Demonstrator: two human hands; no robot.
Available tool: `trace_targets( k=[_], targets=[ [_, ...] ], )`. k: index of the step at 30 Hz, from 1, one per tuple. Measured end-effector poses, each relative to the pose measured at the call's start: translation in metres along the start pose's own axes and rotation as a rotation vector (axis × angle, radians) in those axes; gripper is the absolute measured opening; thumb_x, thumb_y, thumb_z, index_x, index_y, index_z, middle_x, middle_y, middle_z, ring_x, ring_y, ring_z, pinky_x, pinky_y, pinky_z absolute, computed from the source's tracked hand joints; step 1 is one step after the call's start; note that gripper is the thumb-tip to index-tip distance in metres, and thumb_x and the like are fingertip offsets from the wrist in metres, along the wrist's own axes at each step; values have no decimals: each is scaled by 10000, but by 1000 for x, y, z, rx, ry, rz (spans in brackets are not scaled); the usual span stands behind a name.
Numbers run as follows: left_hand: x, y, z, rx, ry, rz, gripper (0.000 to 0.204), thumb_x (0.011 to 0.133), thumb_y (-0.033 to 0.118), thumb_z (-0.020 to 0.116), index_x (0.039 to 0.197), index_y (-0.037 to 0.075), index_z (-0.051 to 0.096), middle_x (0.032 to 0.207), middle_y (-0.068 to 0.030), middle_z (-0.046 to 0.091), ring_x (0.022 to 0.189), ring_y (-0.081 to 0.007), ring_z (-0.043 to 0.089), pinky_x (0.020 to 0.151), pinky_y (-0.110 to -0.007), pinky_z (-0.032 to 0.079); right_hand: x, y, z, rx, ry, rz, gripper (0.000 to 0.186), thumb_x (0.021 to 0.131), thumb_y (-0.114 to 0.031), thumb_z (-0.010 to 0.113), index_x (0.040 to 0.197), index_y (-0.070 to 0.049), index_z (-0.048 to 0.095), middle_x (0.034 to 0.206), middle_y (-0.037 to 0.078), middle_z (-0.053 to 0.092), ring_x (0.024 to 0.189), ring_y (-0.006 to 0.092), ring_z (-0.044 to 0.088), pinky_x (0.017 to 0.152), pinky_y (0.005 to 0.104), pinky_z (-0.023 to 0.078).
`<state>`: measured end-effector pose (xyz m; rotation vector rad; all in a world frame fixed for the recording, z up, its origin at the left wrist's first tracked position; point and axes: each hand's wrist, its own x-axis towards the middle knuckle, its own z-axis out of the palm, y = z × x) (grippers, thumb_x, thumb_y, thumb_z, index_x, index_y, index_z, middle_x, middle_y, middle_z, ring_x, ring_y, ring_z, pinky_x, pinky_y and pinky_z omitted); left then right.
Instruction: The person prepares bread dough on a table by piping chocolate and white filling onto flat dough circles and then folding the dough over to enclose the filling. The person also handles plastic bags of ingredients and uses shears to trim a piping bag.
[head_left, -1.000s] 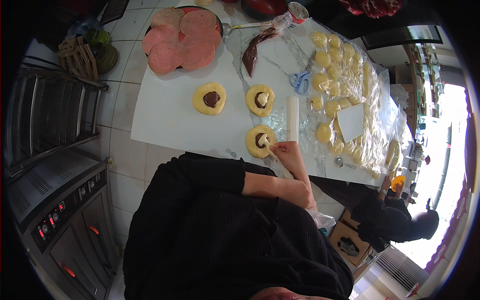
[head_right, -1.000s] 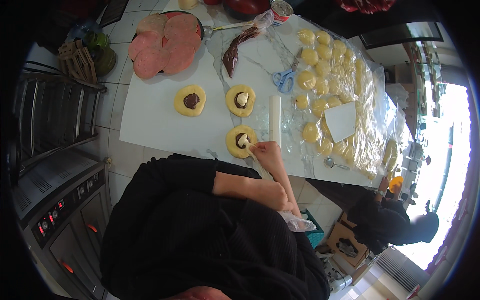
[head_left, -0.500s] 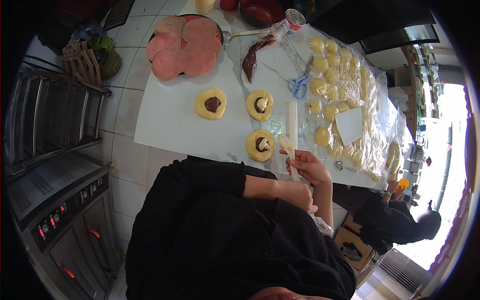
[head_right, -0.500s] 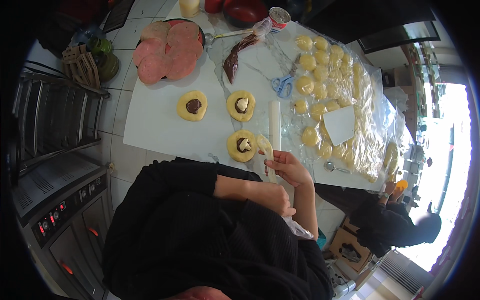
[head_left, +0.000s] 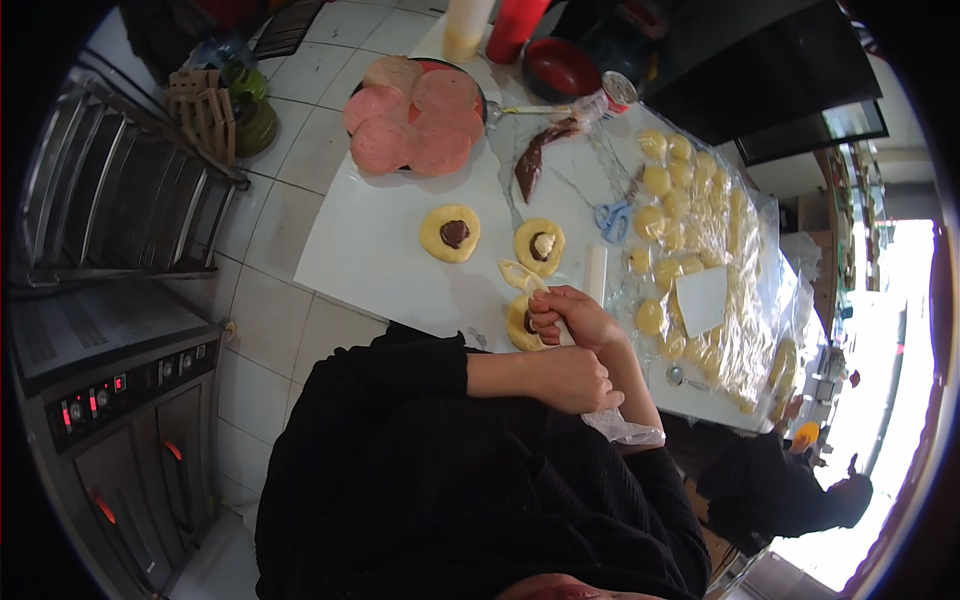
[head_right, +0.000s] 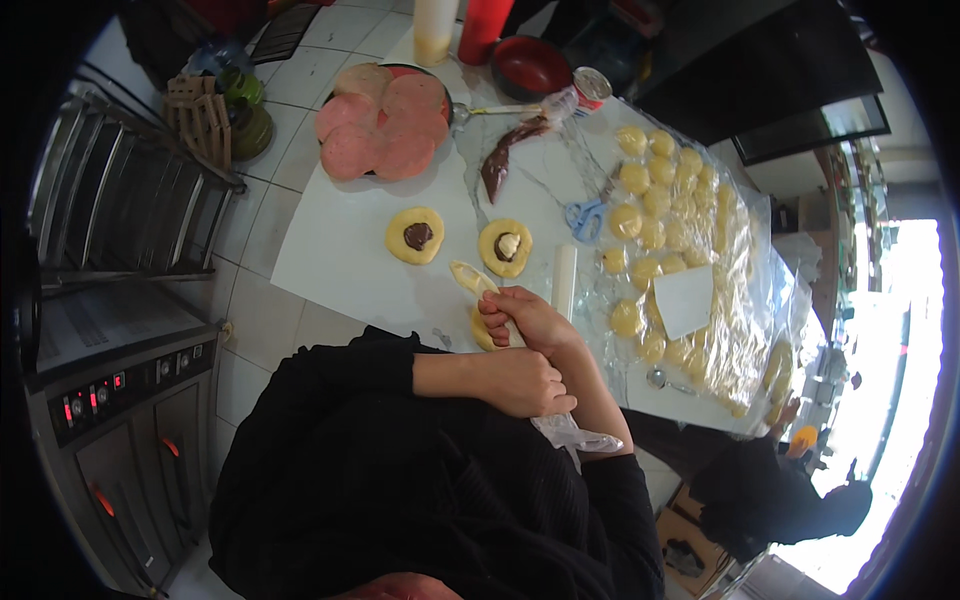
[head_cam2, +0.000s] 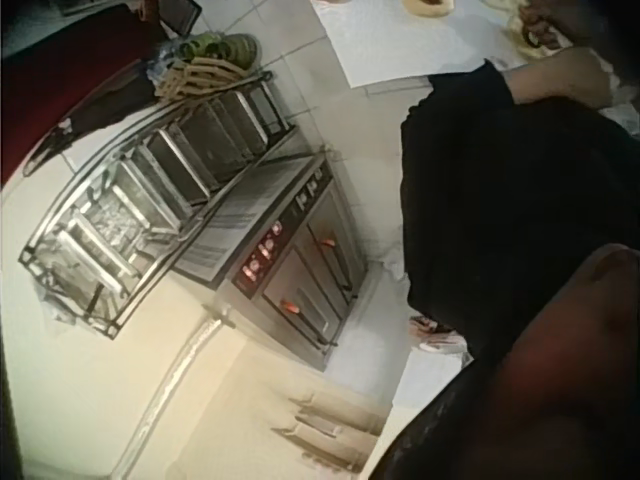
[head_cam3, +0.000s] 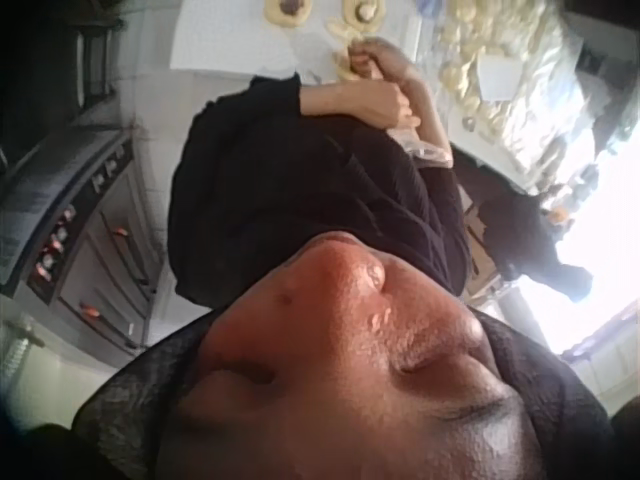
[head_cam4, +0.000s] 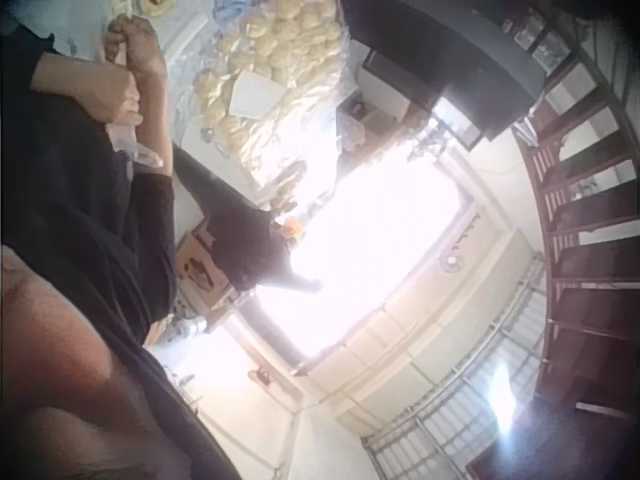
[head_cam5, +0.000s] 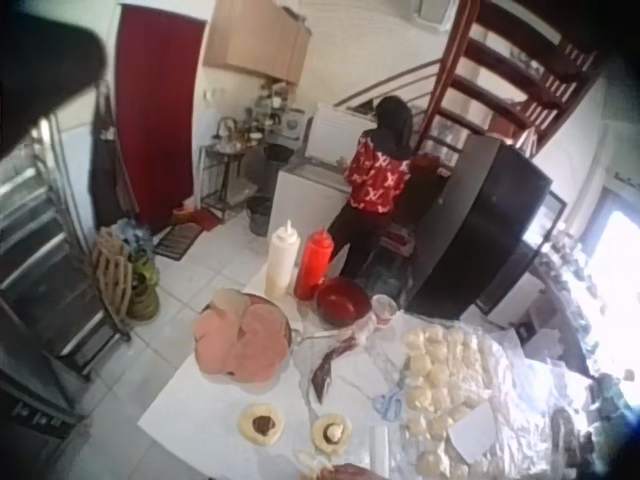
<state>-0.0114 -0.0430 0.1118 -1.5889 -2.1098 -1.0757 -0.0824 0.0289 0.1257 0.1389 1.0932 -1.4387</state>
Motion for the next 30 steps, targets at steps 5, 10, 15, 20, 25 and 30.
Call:
trace_targets(
  k=[5,10,15,20,25,30],
  targets=[
    [-16,-10,-19,-11,22,-58,87,703,148,510,679,66,491,548,-44,515,526,-191,555,428,-321,421,31,-11,-3,-17,-83,53,207,904,-214,433,746,-83,461,628,-29,402,587,100,397,543,246,376],
    [-38,-28,-46,72,242,-31,74,703,159,518,688,88,499,584,-11,508,560,-165,539,473,-298,414,16,-31,26,105,-9,21,267,904,-215,407,907,20,533,788,55,529,725,163,517,693,303,435],
    [-38,-26,-54,137,239,13,65,691,156,537,714,97,517,596,3,491,573,-151,523,486,-285,394,19,-18,2,57,-267,-101,296,887,-188,471,1027,67,526,975,107,570,882,169,550,817,281,426],
    [-33,-31,-59,19,347,43,84,685,164,559,718,100,516,598,0,491,574,-160,524,492,-299,391,33,-9,0,207,-346,-150,195,880,-180,494,854,9,535,833,51,521,745,117,488,696,230,404],
    [-35,-27,-54,-65,386,-82,114,678,171,577,743,93,525,625,-6,522,601,-172,545,512,-311,403,34,-37,18,103,-252,-169,231,896,-201,477,739,-33,499,709,-7,417,635,93,360,611,217,342],
    [-34,-22,-48,-36,311,-114,147,658,165,600,767,88,538,638,-11,541,613,-187,558,523,-309,414,49,-41,10,-21,-190,-173,265,909,-223,448,713,-47,480,683,-11,413,662,95,344,620,218,324]
  ],
)
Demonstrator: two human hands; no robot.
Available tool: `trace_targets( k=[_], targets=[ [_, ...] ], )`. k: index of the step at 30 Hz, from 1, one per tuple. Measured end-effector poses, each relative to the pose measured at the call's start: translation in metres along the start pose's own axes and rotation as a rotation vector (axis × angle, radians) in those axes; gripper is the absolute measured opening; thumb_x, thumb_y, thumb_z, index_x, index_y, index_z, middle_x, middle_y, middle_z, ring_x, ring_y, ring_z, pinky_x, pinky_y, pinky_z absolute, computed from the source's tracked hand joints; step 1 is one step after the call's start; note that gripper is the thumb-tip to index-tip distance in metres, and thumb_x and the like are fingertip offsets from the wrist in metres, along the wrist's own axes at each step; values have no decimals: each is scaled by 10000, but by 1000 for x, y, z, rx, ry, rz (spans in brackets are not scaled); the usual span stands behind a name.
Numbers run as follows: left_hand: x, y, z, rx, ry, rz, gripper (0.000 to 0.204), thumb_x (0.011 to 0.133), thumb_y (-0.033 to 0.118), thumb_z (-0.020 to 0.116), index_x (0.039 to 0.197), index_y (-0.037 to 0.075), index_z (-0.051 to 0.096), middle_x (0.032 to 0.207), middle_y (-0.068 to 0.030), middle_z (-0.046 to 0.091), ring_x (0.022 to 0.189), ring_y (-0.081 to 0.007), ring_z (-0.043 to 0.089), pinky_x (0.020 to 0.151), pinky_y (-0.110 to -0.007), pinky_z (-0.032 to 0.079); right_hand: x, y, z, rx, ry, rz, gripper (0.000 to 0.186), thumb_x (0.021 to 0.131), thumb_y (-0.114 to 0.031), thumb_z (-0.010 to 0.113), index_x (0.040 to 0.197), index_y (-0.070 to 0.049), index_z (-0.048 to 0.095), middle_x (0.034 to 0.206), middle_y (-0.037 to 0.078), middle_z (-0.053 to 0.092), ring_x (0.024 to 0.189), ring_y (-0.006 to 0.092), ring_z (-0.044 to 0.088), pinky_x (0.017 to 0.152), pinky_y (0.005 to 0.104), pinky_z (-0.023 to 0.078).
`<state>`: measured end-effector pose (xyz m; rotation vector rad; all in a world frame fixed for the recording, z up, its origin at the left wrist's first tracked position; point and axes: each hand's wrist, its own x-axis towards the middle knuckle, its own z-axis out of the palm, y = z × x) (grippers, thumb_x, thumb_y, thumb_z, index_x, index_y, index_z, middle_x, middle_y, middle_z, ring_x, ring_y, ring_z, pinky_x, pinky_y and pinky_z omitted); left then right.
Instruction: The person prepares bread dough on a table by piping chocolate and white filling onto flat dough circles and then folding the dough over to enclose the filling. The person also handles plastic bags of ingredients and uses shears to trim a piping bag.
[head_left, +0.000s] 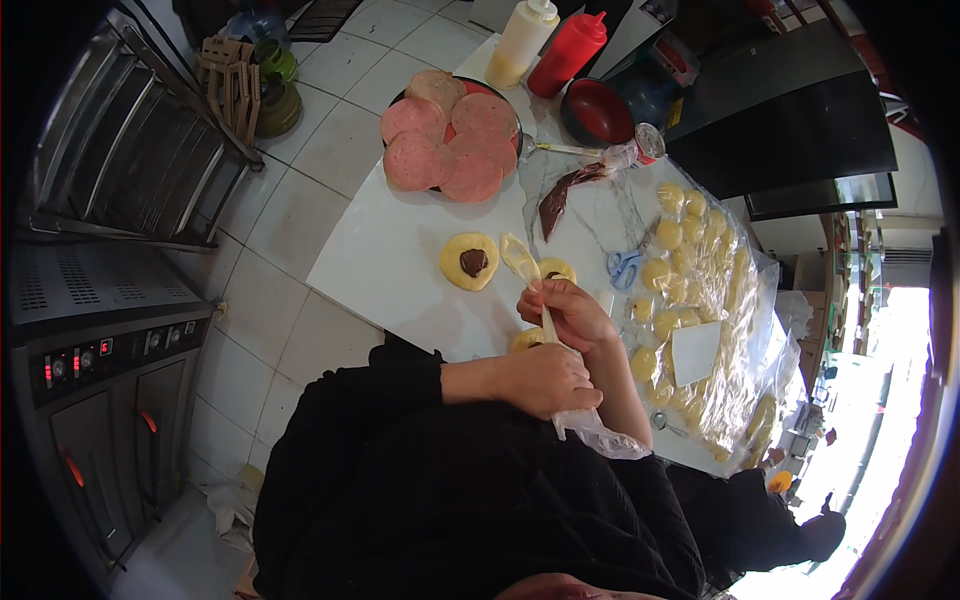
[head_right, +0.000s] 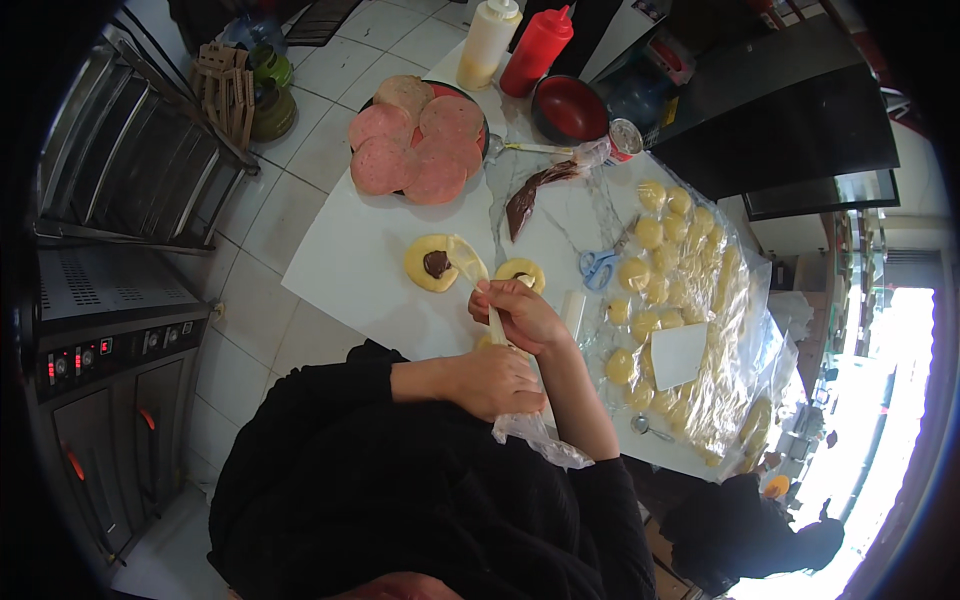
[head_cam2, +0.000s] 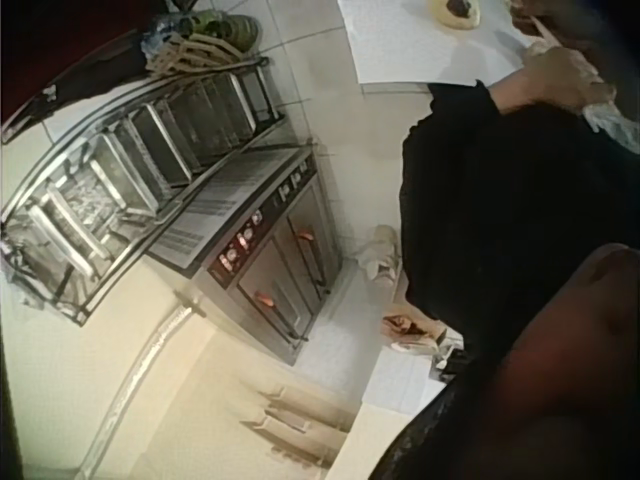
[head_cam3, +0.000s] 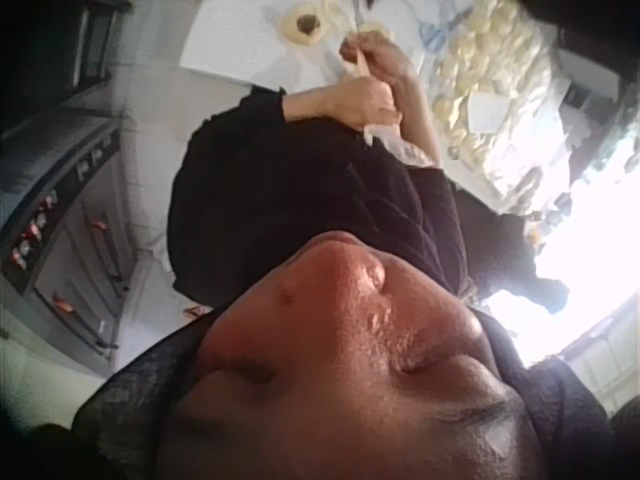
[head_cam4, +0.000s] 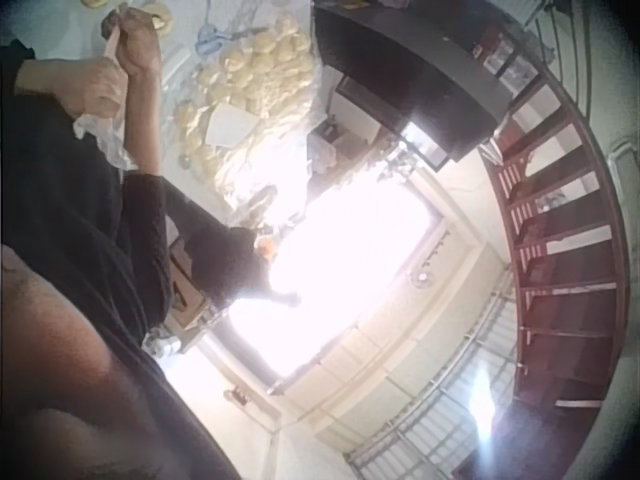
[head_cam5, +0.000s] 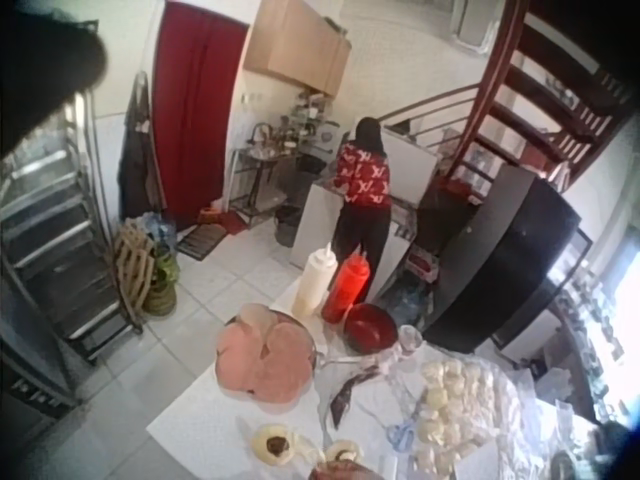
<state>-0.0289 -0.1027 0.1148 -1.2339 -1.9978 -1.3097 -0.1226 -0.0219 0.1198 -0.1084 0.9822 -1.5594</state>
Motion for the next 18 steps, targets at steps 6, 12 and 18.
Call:
trace_targets(
  k=[6,12,18],
  targets=[
    [-3,-2,1,-129,-25,-118,151,664,121,552,794,67,499,589,-62,508,573,-257,546,489,-375,406,22,-2,5,-154,88,47,226,907,-176,410,708,-77,450,675,-28,415,626,84,355,609,217,323],
    [-13,-7,7,-142,-10,-203,103,725,122,578,798,69,529,663,-60,567,633,-239,584,536,-340,432,46,8,-7,-238,142,183,256,917,-191,386,687,-100,450,668,-35,438,591,73,370,587,219,332],
    [-11,-18,0,-191,7,-245,108,722,132,578,775,62,514,663,-76,566,632,-255,578,546,-358,439,62,14,-3,-548,409,231,274,919,-225,378,684,-94,430,652,-31,426,590,80,389,585,236,376]
  ],
)
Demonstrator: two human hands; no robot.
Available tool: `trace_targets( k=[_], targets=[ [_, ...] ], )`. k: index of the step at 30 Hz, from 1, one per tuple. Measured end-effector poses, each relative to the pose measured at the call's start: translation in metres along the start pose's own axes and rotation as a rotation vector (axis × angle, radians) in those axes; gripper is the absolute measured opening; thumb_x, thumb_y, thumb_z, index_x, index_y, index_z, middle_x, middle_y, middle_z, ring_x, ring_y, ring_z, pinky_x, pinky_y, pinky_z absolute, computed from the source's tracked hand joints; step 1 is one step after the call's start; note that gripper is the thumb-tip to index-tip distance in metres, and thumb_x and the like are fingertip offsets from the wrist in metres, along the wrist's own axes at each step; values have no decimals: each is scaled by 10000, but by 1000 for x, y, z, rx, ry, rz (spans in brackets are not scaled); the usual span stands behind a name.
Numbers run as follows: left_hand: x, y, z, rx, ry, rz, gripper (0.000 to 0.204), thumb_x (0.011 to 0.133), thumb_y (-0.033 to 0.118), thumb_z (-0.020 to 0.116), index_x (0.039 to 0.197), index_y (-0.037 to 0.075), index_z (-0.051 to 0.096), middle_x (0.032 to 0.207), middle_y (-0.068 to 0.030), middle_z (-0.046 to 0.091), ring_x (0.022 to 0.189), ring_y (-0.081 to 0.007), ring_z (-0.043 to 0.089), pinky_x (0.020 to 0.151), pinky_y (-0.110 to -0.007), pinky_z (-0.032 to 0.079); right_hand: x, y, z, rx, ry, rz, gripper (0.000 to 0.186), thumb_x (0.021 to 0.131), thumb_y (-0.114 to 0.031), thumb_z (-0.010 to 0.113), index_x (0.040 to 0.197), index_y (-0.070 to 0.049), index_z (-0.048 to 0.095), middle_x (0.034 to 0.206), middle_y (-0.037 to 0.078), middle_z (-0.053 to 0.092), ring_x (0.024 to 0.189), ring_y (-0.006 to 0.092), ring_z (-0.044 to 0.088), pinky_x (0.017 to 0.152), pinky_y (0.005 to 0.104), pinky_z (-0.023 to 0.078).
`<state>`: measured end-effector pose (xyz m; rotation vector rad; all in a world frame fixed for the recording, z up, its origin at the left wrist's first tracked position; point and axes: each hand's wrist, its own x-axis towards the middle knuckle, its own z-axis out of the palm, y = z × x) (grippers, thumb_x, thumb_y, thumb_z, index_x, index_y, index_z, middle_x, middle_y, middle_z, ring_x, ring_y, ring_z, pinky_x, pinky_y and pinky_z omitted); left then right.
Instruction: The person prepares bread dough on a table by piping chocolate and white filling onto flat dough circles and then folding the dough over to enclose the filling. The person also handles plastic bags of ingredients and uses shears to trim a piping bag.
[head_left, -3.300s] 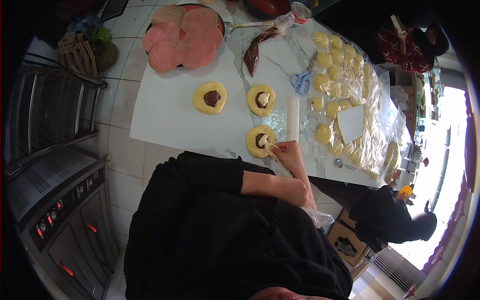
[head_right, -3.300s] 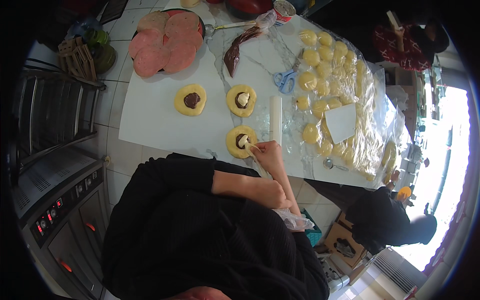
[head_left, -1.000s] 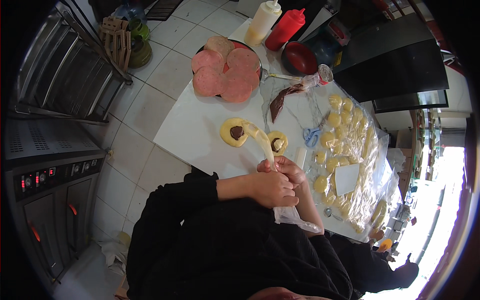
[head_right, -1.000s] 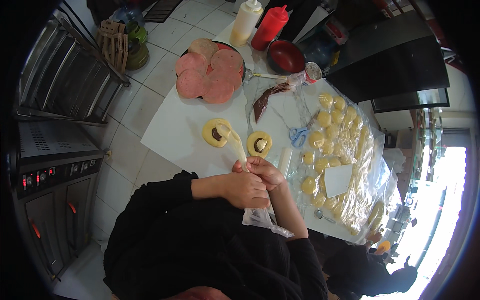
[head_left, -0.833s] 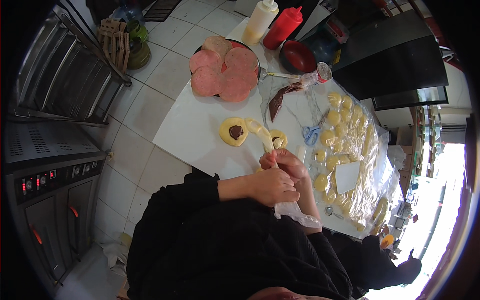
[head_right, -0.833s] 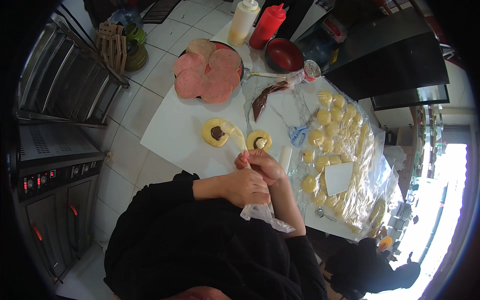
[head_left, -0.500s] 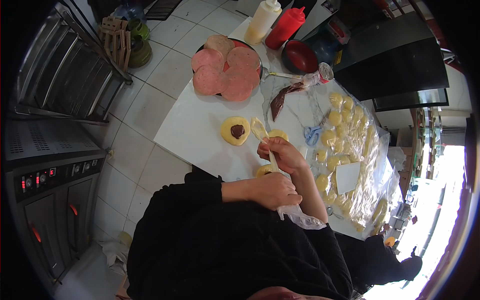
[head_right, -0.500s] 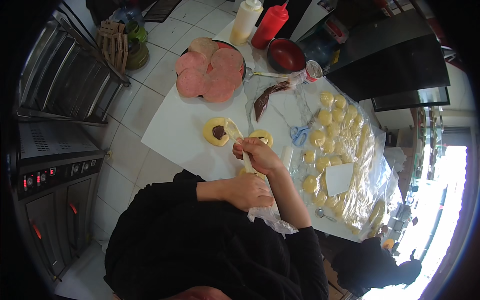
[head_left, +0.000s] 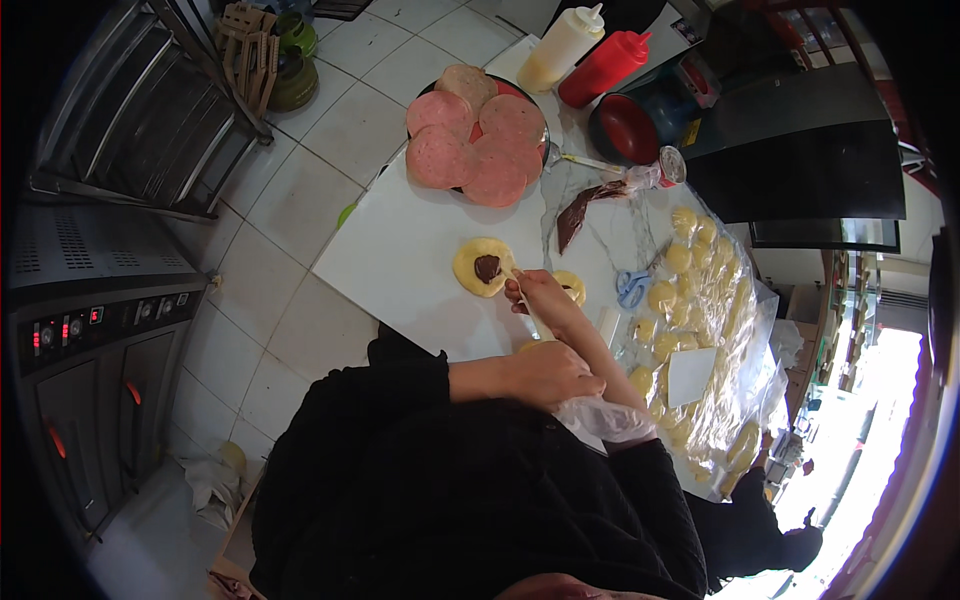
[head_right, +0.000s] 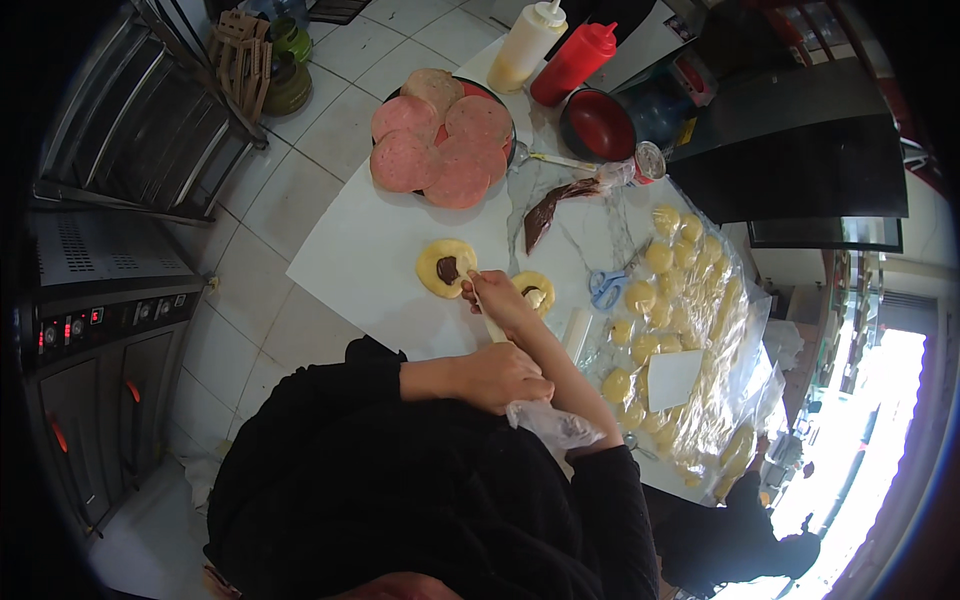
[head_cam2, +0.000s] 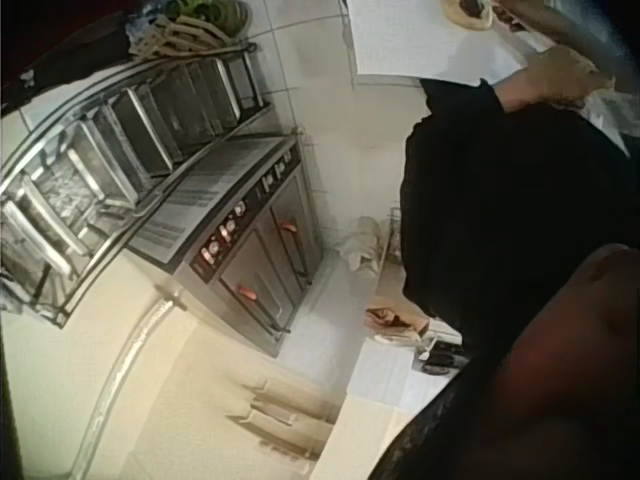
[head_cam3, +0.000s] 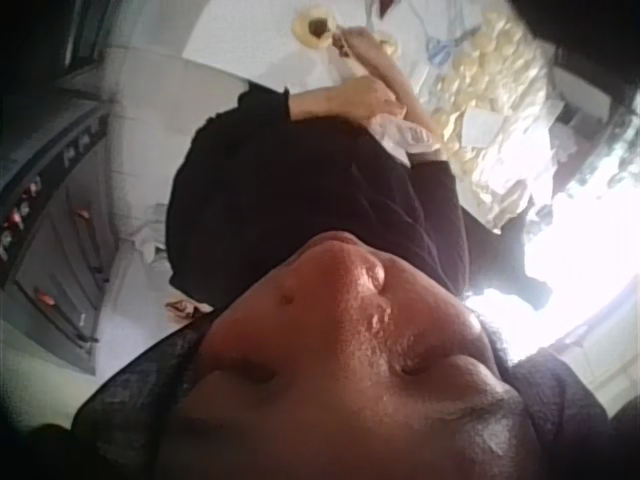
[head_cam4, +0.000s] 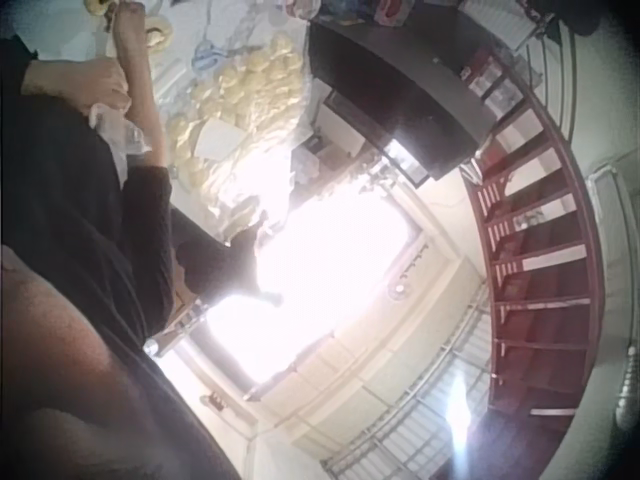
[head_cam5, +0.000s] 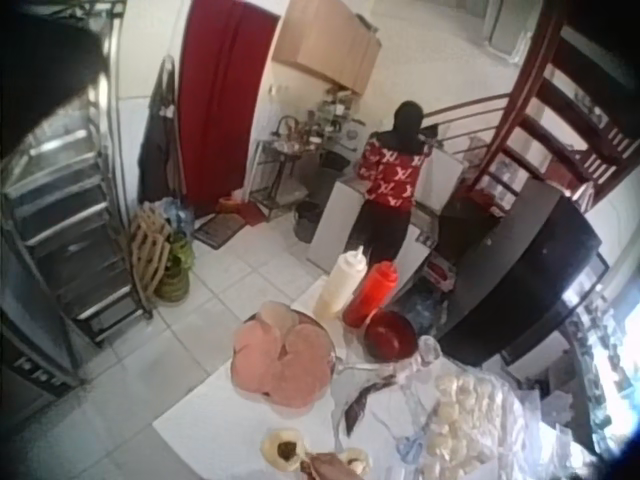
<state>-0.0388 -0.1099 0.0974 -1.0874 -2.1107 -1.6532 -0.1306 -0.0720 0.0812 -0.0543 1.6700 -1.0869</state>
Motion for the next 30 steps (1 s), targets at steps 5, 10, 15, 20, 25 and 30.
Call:
trace_targets(
  k=[5,10,15,20,25,30],
  targets=[
    [1,-10,5,-57,76,-26,137,712,161,585,774,67,507,652,-71,554,623,-258,572,544,-362,436,1,0,-5,-79,24,1,305,907,-282,412,704,-64,476,631,-22,451,575,81,414,565,240,392],
    [0,-10,5,-98,179,-31,146,707,173,591,766,75,499,626,-64,535,600,-247,563,539,-357,432,-4,7,-8,-372,-75,-68,321,896,-291,439,711,-35,501,616,-5,468,557,88,435,519,247,396],
    [2,-8,3,-87,102,-56,157,694,174,598,773,80,500,620,-60,544,598,-240,570,527,-352,425,4,5,-8,-364,-77,61,282,902,-269,439,747,-39,488,623,-15,449,540,74,410,490,223,366],
    [4,-12,3,-67,59,-75,173,676,167,611,782,81,505,627,-67,555,603,-243,576,528,-356,427,13,10,-10,-469,22,76,296,889,-248,429,722,-18,510,609,15,485,534,100,437,500,264,381],
    [5,-14,1,-74,50,-74,186,671,172,617,790,81,507,630,-69,562,615,-247,583,538,-360,434,23,7,-10,-646,31,38,309,882,-235,432,683,-10,504,587,22,493,535,101,444,482,267,373],
    [5,-16,0,-86,42,-89,193,677,184,622,796,86,506,638,-65,567,618,-242,586,534,-354,435,20,-12,0,-932,89,42,336,847,-248,439,776,39,598,793,255,587,812,392,563,756,448,419]
  ],
)
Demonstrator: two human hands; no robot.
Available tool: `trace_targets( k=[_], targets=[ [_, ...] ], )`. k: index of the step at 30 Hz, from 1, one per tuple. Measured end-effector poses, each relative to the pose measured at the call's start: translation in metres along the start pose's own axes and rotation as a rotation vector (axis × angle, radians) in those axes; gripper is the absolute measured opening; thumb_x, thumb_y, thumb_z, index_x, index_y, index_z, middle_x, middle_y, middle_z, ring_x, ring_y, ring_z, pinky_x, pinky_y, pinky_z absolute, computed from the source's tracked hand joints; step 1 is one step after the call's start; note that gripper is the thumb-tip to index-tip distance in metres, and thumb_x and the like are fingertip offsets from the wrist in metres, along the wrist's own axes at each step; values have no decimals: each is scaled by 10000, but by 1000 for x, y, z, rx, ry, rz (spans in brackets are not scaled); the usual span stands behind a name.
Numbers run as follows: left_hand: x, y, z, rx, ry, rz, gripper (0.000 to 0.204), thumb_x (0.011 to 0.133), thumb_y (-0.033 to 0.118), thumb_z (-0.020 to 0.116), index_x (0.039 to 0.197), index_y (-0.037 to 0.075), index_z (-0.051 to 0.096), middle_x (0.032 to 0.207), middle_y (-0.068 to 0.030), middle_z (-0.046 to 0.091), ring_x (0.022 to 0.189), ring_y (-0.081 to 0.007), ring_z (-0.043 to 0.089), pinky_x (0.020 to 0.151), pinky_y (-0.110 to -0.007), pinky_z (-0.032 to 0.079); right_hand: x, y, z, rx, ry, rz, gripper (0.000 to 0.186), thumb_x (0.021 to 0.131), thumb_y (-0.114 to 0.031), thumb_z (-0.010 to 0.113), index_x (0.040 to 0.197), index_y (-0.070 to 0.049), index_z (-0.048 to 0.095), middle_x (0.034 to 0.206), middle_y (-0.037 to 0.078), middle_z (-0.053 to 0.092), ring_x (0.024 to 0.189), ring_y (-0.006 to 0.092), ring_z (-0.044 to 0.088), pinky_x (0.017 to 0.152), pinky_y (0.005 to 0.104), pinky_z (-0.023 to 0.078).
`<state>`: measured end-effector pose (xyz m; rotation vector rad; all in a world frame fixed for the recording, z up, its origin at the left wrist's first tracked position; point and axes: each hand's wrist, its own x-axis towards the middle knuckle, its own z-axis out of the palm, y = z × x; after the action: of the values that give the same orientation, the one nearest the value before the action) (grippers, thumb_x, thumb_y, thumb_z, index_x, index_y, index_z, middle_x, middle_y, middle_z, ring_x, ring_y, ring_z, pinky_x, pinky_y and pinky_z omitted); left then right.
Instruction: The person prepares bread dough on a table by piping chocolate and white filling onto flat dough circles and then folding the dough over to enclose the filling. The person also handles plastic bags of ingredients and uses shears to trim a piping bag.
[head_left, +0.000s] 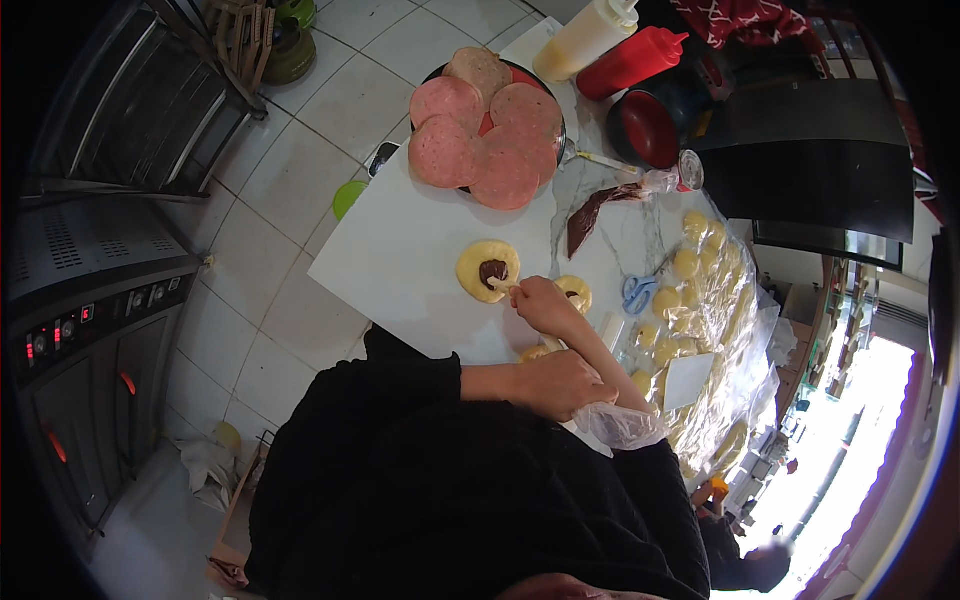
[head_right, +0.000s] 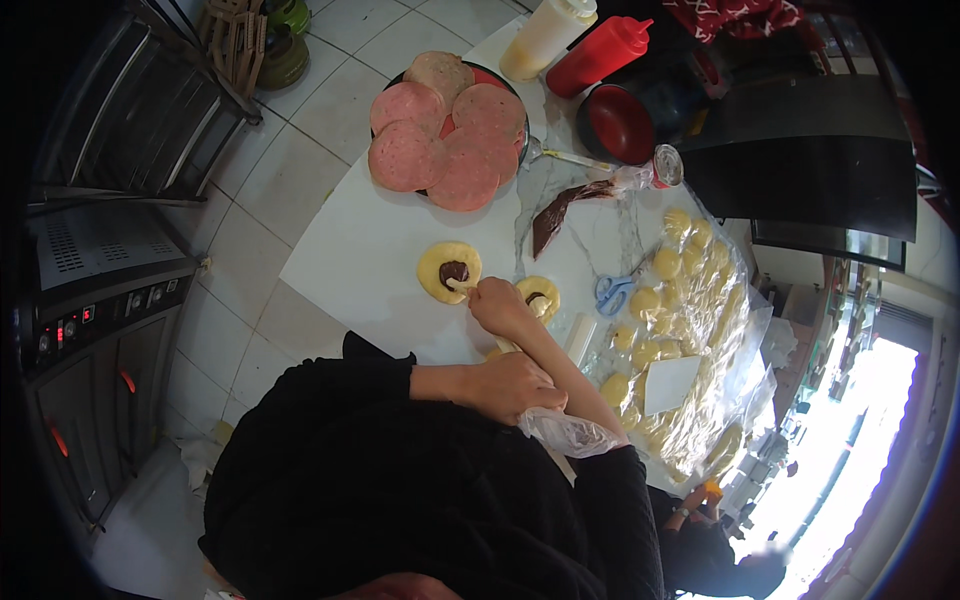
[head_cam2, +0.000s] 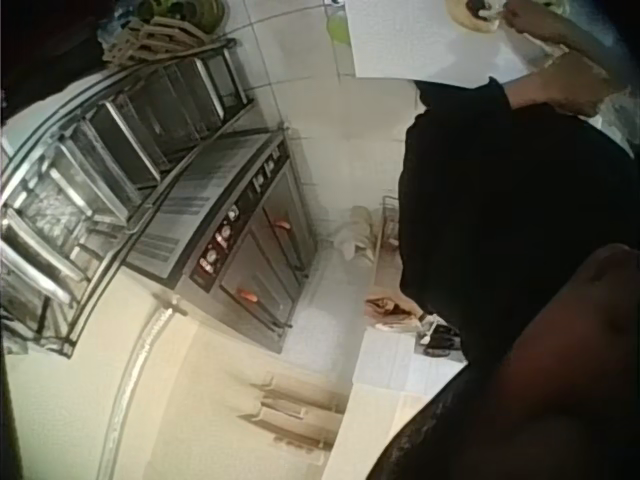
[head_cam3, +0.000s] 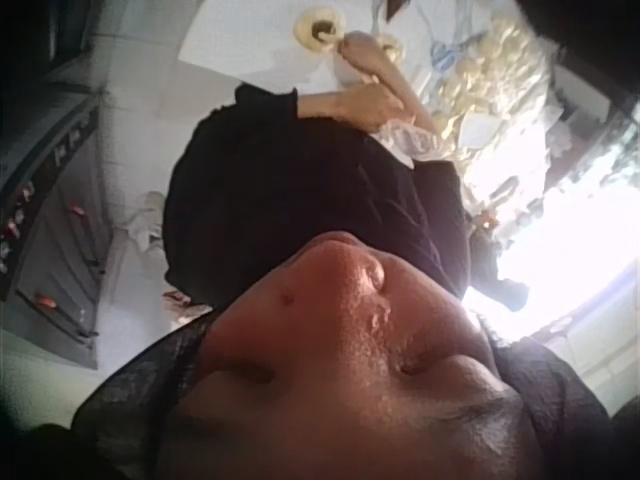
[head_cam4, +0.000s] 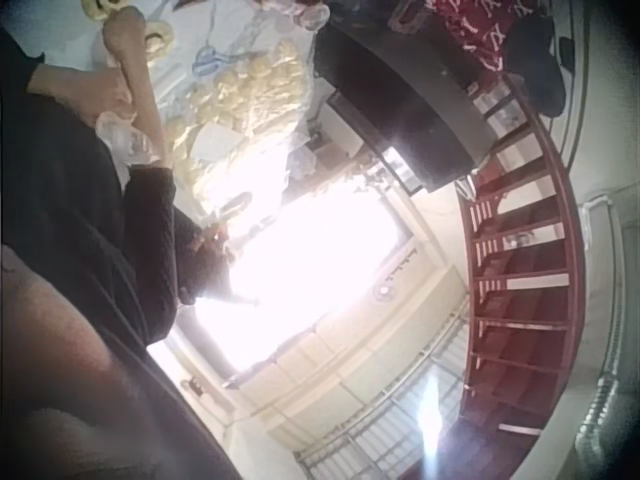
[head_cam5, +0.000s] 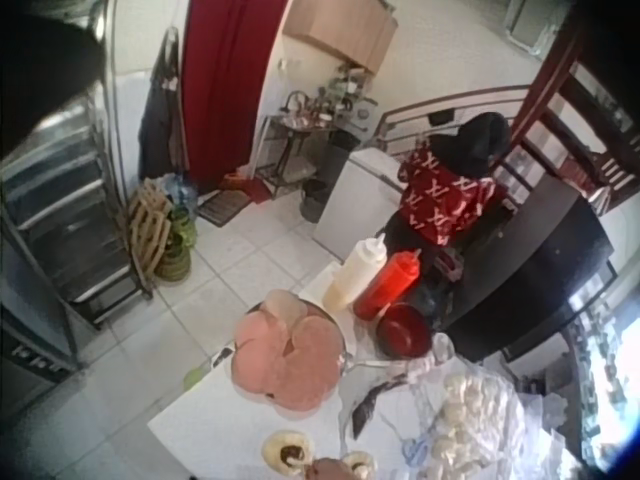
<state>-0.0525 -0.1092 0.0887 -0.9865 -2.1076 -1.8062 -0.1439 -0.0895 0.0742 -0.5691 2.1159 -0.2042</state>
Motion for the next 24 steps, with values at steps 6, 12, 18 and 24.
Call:
trace_targets(
  k=[6,12,18,24],
  targets=[
    [2,0,-3,0,37,43,182,684,181,615,792,85,503,618,-61,558,589,-239,577,515,-352,430,10,10,6,-78,121,-85,305,835,-220,426,721,8,595,684,215,577,702,366,565,684,434,422],
    [4,2,-5,-29,37,35,174,682,169,608,791,84,502,614,-62,552,584,-242,572,509,-352,424,14,8,6,-94,104,-99,316,840,-231,426,729,13,593,683,212,579,691,352,570,679,426,425],
    [6,2,-8,-25,57,31,179,677,173,609,795,86,506,606,-61,547,577,-244,568,504,-355,418,16,2,1,-59,111,-100,320,839,-233,431,708,14,585,662,205,572,657,335,564,650,408,428],
    [6,3,-8,-16,53,20,200,665,182,613,804,86,507,601,-63,545,573,-249,569,502,-361,420,16,-5,-4,-69,32,-69,358,848,-242,412,768,57,593,812,255,583,820,400,554,782,455,419]
  ],
)
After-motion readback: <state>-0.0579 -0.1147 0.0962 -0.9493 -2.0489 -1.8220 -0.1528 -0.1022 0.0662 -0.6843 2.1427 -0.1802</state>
